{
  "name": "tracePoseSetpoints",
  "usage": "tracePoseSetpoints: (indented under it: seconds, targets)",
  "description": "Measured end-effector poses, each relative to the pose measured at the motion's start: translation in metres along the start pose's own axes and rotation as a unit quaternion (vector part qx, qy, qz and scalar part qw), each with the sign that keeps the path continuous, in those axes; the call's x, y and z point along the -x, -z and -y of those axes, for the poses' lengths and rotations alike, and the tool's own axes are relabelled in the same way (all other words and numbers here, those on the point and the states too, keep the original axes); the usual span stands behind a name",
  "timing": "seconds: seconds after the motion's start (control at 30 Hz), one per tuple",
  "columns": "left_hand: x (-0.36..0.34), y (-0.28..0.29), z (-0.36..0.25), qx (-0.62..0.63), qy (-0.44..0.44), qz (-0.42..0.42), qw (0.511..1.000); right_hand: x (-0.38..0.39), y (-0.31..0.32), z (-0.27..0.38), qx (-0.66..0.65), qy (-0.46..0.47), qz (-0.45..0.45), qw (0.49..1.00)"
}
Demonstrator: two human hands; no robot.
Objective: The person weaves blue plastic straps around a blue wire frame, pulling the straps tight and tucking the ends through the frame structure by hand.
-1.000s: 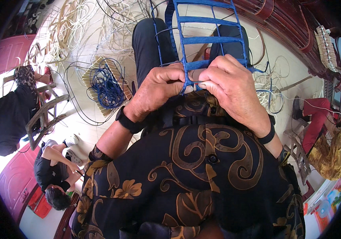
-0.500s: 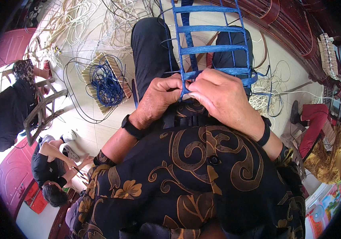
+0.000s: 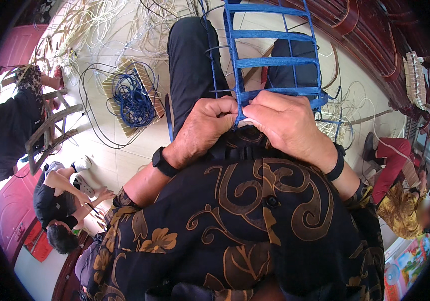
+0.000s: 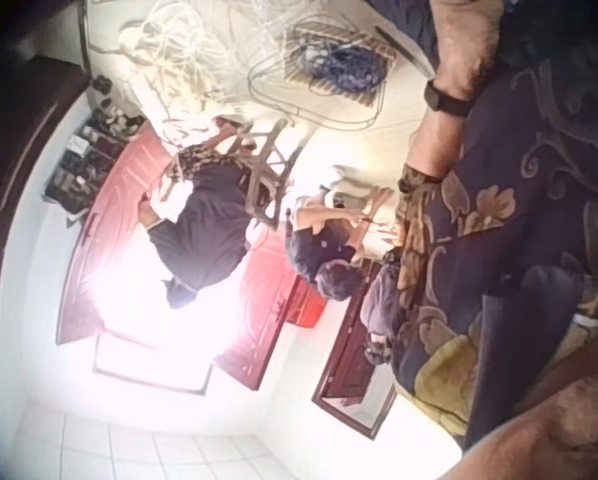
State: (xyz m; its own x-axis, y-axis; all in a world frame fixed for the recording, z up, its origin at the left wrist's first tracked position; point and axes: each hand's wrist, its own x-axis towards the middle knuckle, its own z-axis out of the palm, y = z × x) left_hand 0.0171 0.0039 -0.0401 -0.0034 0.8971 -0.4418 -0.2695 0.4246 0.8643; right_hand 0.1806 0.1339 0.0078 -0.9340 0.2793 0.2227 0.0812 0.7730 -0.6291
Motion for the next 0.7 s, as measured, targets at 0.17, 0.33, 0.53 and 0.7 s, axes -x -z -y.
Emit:
tracePoseSetpoints:
  seconds: [0.17, 0.33, 0.53, 0.7]
  targets:
    - [0.0, -0.001, -0.014, -0.01, 0.013, 0.054, 0.998, 0.001, 0.014, 0.0, -0.098, -0.035, 0.004, 0.995]
    - [-0.001, -0.001, -0.019, 0.042, 0.014, 0.083, 0.996, 0.003, 0.021, -0.001, -0.162, -0.056, 0.024, 0.985]
    - [0.003, 0.005, -0.014, 0.049, 0.009, 0.078, 0.996, 0.019, 0.013, 0.011, -0.041, 0.006, -0.007, 0.999]
    - [0.007, 0.002, -0.021, 0.034, 0.019, 0.069, 0.997, 0.035, -0.001, 0.026, 0.049, -0.008, -0.019, 0.999]
